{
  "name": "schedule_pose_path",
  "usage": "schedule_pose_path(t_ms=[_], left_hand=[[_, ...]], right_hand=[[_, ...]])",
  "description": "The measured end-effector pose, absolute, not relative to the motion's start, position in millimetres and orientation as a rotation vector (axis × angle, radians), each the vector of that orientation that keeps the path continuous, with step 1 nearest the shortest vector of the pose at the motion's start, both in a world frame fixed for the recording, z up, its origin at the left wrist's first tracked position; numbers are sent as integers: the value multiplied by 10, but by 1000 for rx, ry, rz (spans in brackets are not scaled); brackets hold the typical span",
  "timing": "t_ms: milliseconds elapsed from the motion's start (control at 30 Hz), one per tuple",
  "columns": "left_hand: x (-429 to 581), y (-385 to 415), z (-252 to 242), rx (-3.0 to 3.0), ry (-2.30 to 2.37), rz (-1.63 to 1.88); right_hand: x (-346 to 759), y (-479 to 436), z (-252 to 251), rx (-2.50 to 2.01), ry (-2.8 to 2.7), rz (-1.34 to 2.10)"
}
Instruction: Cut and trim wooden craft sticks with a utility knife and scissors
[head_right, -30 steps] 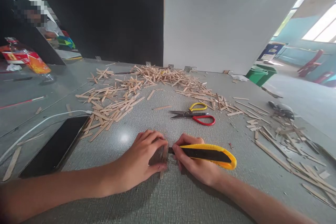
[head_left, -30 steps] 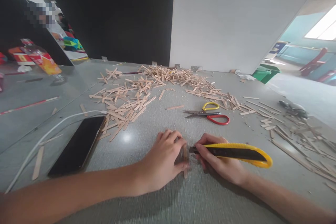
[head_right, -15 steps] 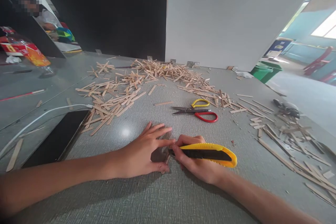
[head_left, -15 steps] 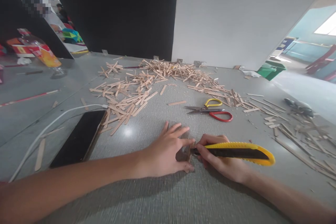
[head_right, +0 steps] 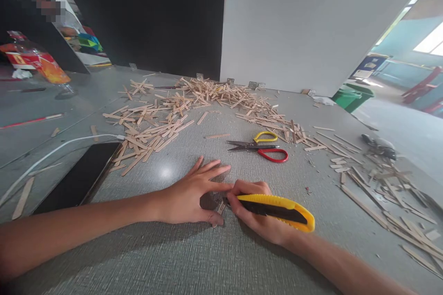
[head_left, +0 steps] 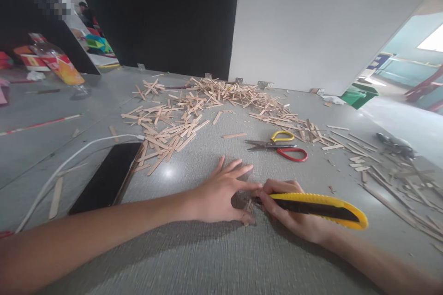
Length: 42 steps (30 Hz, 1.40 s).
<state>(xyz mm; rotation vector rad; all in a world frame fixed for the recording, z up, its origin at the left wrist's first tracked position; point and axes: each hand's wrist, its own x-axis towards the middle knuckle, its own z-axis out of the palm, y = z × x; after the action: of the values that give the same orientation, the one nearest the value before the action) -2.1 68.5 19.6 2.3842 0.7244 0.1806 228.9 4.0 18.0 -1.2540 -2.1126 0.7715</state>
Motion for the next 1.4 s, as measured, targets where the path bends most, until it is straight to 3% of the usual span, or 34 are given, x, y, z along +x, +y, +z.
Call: schedule_pose_path(t_ms=[267,1400], left_hand=[[-30,696,193,2354,710,170],[-46,694,177,2378,648,150]], right_hand=[[2296,20,80,-1110,-2073,791],[2294,20,113,-1211,-2087,795]])
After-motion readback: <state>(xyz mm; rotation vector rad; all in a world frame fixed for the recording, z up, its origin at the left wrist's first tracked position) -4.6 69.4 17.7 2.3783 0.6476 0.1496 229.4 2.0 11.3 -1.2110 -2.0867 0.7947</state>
